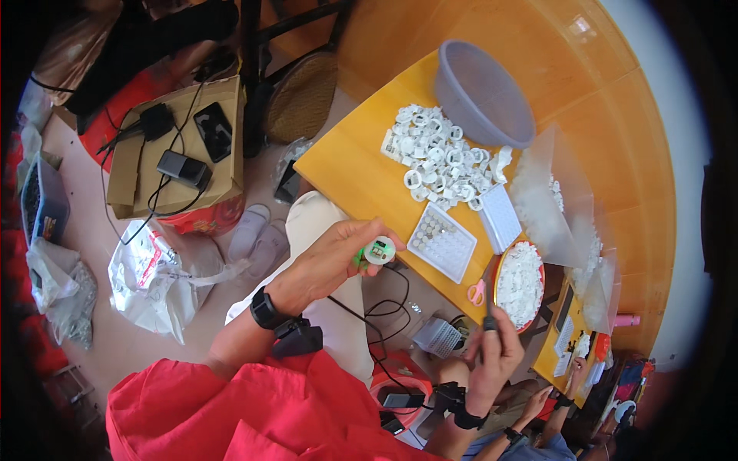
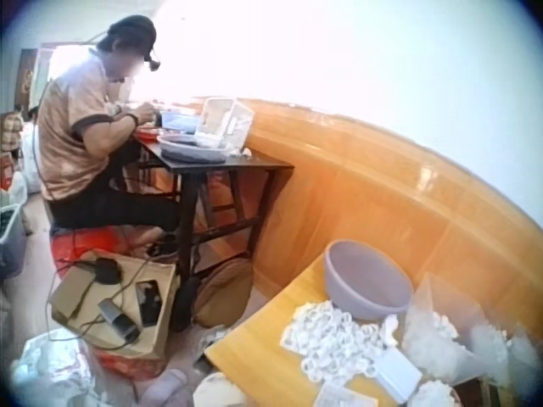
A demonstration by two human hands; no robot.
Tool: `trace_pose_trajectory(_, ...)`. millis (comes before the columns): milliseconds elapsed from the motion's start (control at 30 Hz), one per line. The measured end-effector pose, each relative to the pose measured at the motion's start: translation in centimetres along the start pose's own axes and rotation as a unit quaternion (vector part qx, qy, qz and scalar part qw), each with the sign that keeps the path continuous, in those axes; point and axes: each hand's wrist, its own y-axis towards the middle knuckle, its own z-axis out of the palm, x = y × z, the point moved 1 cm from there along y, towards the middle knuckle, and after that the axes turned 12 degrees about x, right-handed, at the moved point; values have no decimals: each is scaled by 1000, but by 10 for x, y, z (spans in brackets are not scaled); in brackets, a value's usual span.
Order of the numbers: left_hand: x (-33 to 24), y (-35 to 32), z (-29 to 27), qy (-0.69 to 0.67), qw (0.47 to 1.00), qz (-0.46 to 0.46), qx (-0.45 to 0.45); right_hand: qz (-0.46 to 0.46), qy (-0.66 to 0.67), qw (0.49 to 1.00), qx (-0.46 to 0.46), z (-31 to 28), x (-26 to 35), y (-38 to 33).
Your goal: Assembling small electronic components into plastic circular housings using hands and a heat/soldering tool.
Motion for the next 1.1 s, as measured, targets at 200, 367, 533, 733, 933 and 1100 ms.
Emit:
trace_pose_trajectory(200,18,4,-8,49,999,-23,4,-148,-243,952,113,42,-8,5)
trace_pose_trajectory(367,34,8,-14,97,989,-105,-30,-146,-276,943,113,62,-24,0)
trace_pose_trajectory(533,48,5,-21,129,981,-144,-18,-141,-275,946,93,71,-45,-11)
trace_pose_trajectory(733,50,6,-25,134,980,-145,4,-129,-279,946,107,71,-52,-11)
trace_pose_trajectory(933,54,7,-21,189,972,-141,-9,-122,-293,943,99,71,-54,-12)
trace_pose_trajectory(1100,56,7,-18,239,963,-120,-24,-111,-291,945,102,69,-55,-14)
